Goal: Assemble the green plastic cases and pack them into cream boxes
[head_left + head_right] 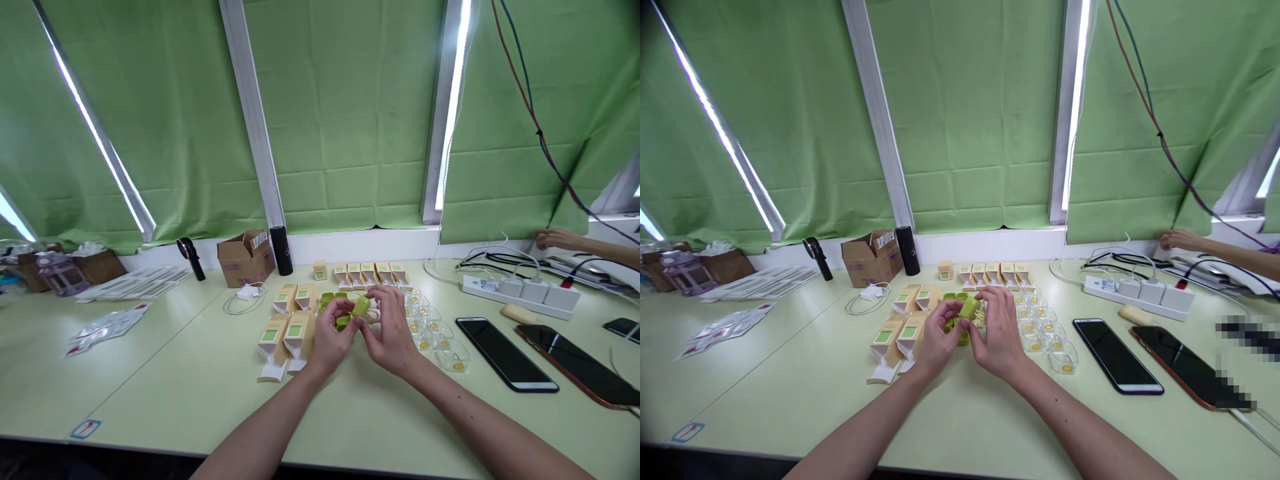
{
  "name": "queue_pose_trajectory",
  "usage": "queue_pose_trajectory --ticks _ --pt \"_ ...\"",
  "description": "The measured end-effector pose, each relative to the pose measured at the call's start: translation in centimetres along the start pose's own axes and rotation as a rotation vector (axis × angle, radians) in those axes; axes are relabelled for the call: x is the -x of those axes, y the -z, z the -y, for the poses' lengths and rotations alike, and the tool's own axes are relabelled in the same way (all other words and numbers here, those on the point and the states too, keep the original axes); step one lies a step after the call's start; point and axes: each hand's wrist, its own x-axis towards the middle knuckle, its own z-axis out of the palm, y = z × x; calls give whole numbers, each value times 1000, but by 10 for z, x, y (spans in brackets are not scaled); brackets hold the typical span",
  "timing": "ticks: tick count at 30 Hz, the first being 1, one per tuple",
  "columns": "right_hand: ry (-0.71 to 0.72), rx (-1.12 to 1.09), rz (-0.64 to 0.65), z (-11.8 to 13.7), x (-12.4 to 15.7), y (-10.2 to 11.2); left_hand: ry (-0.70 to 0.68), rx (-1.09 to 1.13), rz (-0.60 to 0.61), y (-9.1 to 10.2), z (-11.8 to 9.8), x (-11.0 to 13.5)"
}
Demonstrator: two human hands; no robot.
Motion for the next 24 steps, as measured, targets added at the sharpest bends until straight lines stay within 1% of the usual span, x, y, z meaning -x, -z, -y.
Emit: queue_pose_trajectory --ticks 4,9,12,16,24 --pt "-11 17 2 -2 -1 2 6 -34 -30 1 2 1" --pt "-1 -1 -4 -3 -1 4 -87 -78 -59 2 1 -1" --pt "5 -18 1 -2 -1 5 -123 -128 -56 3 1 -2" --pt "3 -22 12 0 -2 6 -134 -182 -41 4 0 -2" --pt "-1 -22 38 -1 -1 7 -180 -183 -43 4 -4 -2"
